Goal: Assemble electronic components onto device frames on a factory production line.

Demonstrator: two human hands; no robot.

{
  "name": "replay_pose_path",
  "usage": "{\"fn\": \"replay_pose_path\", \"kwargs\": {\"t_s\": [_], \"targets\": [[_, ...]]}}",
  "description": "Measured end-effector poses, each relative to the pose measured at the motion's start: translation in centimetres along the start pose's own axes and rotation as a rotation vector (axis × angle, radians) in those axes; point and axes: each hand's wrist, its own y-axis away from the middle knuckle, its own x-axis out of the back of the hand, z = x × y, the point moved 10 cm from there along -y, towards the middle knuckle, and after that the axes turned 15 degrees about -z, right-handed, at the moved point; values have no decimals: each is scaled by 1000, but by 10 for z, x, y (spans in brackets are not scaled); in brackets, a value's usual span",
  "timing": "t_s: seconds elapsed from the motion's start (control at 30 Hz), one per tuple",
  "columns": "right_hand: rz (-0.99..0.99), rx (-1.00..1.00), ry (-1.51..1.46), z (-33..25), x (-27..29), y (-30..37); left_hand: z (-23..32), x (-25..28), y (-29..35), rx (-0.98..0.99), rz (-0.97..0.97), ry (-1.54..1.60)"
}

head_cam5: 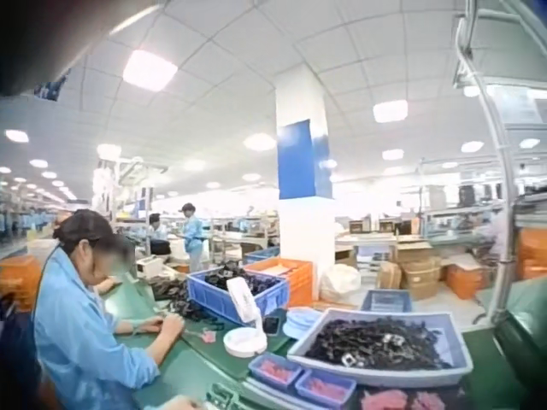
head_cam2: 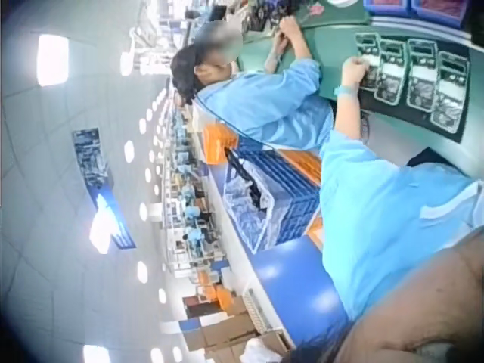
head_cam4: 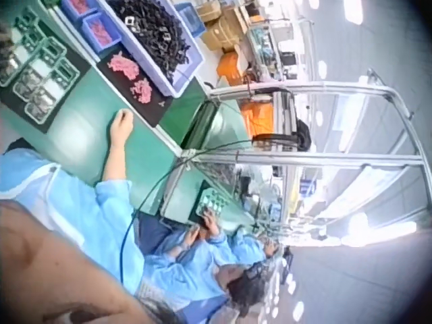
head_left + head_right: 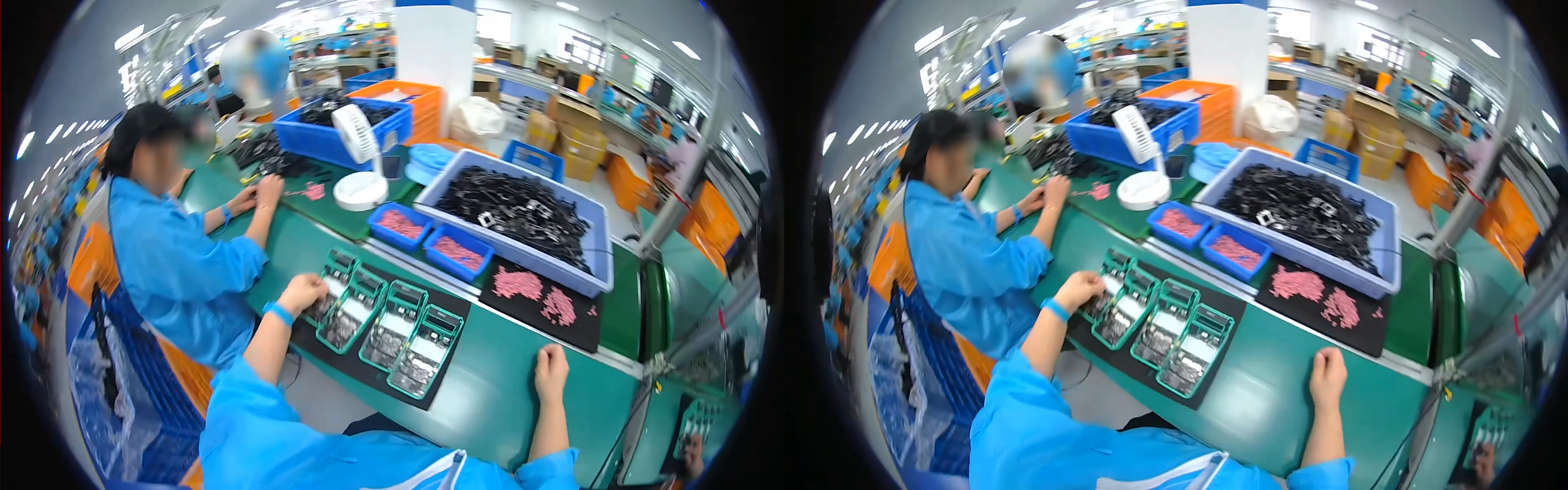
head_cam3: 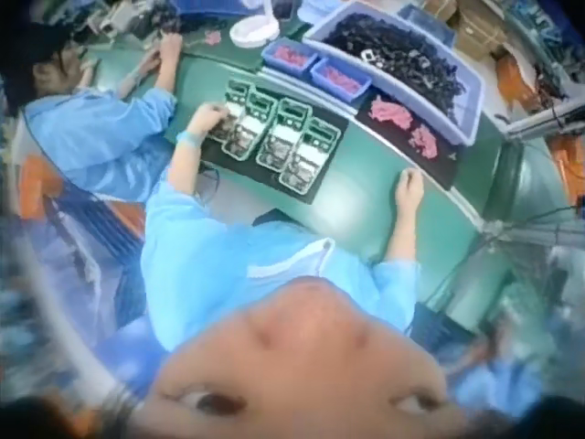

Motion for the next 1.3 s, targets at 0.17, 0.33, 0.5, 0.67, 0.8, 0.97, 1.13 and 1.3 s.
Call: {"fn": "replay_pose_path", "kwargs": {"t_s": [0.17,0.33,0.5,0.67,0.8,0.97,1.13,1.3], "targets": [[16,54,30,-14,-2,5,13,-61,97,60,-98,180],[82,71,38,-2,-4,-2,3,-114,169,119,-209,501],[111,-52,-175,24,4,-6,5,-191,212,178,-486,857],[195,-90,72,-4,40,18,3,-233,239,221,-553,941],[32,-272,87,16,31,39,11,-246,253,194,-545,939],[19,-188,-40,2,20,22,24,-273,267,161,-639,823],[2,-96,18,0,7,-15,58,-323,268,130,-834,631],[21,69,174,-12,8,-30,51,-333,258,208,-878,716]]}}
